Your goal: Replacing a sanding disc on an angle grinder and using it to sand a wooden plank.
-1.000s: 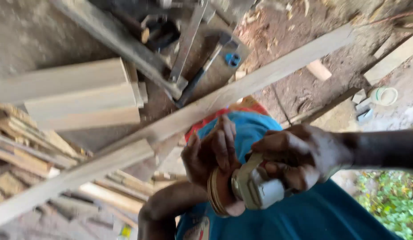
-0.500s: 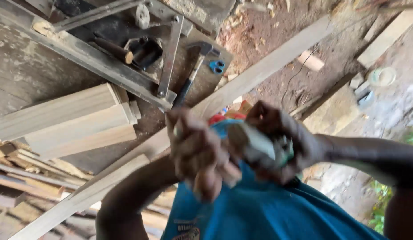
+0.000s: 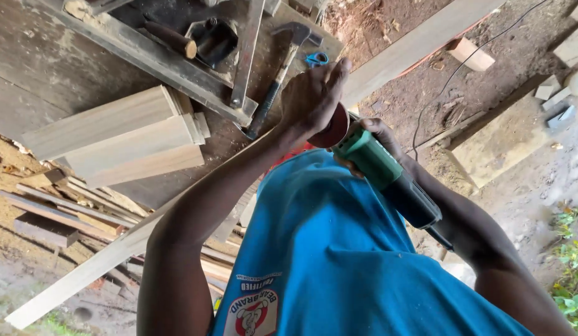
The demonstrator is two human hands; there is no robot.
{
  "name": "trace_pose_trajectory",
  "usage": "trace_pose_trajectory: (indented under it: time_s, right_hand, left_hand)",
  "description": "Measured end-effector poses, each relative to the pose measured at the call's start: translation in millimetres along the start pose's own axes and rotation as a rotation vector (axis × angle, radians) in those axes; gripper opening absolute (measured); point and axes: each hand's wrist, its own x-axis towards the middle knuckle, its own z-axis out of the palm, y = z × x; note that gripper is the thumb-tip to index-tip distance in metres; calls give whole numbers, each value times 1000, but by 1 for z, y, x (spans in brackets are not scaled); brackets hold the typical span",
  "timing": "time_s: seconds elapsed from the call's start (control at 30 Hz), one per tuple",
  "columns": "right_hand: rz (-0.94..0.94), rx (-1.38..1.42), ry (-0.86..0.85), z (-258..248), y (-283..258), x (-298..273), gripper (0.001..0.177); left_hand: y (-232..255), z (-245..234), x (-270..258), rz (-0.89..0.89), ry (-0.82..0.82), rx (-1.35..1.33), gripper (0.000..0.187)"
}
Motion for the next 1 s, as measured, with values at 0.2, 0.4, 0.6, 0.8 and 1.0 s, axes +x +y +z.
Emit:
trace_pose_trajectory:
  time_s: [0.2,0.4,0.6,0.8,1.0]
  right_hand:
    - [67,212,-249,13,17,8,65]
    - [152,265,-377,-45,39,25,85]
    - [249,144,-292,-21,38,39,74]
    - [370,-12,-192,73,36,36,62]
    - [383,-1304,-239,87,45,79,88]
  left_hand:
    - [-8,-24,-17,-212,-121,-397,73]
    - [-24,-41,-75,341,-26,-378,121]
    - [-50,-17,-113,277,158,-445,122]
    - [-73,-15,-160,185,444,-393,104]
    - [-173,12,-198,10,726,-332,102]
